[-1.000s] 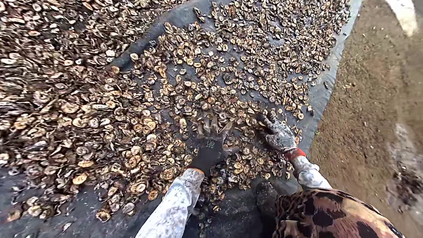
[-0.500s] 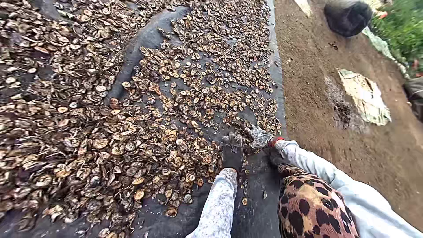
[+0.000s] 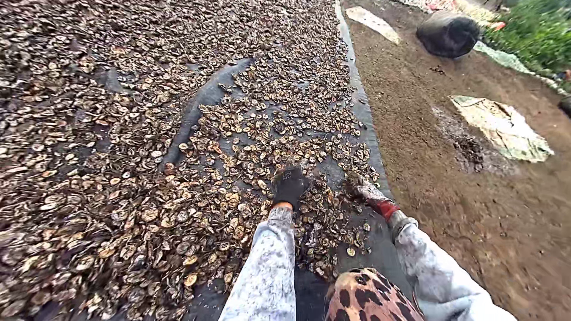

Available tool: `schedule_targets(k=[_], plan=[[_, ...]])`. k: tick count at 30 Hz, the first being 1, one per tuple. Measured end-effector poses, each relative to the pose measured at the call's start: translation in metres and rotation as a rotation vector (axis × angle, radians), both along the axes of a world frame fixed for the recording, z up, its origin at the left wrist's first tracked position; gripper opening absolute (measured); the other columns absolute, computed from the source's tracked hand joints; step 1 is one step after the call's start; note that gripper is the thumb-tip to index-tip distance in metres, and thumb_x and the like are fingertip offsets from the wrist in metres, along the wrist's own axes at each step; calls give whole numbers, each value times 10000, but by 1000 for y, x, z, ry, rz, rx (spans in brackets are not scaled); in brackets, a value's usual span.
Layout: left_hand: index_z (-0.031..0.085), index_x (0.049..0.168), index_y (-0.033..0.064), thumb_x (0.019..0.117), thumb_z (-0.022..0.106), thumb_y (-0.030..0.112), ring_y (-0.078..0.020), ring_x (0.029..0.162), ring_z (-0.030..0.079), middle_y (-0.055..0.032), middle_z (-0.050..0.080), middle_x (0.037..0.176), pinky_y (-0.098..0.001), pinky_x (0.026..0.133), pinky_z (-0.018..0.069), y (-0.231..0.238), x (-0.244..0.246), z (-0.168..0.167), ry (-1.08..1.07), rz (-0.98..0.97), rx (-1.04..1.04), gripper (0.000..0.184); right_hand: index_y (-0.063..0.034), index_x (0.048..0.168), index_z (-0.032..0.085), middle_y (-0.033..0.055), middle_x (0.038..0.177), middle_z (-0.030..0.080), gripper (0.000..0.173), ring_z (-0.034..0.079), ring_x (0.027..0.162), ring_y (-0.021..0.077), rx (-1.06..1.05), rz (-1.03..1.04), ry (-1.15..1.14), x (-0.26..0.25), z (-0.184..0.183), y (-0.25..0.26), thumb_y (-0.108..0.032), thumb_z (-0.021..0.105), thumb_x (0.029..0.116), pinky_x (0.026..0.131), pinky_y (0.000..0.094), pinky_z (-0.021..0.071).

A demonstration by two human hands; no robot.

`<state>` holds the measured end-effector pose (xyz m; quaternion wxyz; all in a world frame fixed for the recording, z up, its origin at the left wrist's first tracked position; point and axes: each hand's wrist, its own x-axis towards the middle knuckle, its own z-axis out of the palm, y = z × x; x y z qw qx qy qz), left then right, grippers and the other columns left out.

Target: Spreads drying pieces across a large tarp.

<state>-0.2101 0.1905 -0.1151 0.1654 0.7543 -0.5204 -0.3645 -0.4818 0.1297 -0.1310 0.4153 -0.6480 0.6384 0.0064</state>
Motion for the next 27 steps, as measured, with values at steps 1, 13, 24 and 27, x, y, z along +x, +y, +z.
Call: schedule_targets(k=[1, 13, 24, 27], plan=[[495, 1481, 34, 1027, 599, 371, -481, 1401, 446, -279, 503, 1486, -678, 1121, 353, -8, 1, 2, -35, -38, 45, 575, 62, 1468, 473, 262, 1476, 519, 438, 511, 1370, 315, -32, 27, 22, -3, 3, -2, -120, 497, 1070, 1159, 420, 396], [512, 1513, 158, 983, 554, 590, -440, 1565, 136, -154, 296, 1674, -707, 1219, 58, -99, -6, -126, -403, -245, -150, 685, -340, 1557, 450, 151, 1687, 269, 601, 227, 1546, 431, -292, 154, 288, -15, -66, -55, -501, 592, 995, 1168, 721, 237], [580, 1466, 217, 940, 644, 153, -428, 1465, 388, -138, 435, 1601, -633, 1162, 312, 66, -118, -61, -99, -555, -55, 534, -304, 1585, 402, 210, 1651, 312, 670, 344, 1471, 489, -472, 292, 257, -12, -90, -60, -345, 654, 966, 1094, 740, 326], [595, 1449, 134, 926, 655, 81, -385, 1301, 595, -189, 562, 1478, -550, 1064, 485, 28, -111, -56, 0, -401, -215, 530, -219, 1508, 540, 156, 1493, 563, 528, 530, 1374, 377, -484, 224, 96, -38, -85, -41, -151, 608, 989, 1122, 624, 394]])
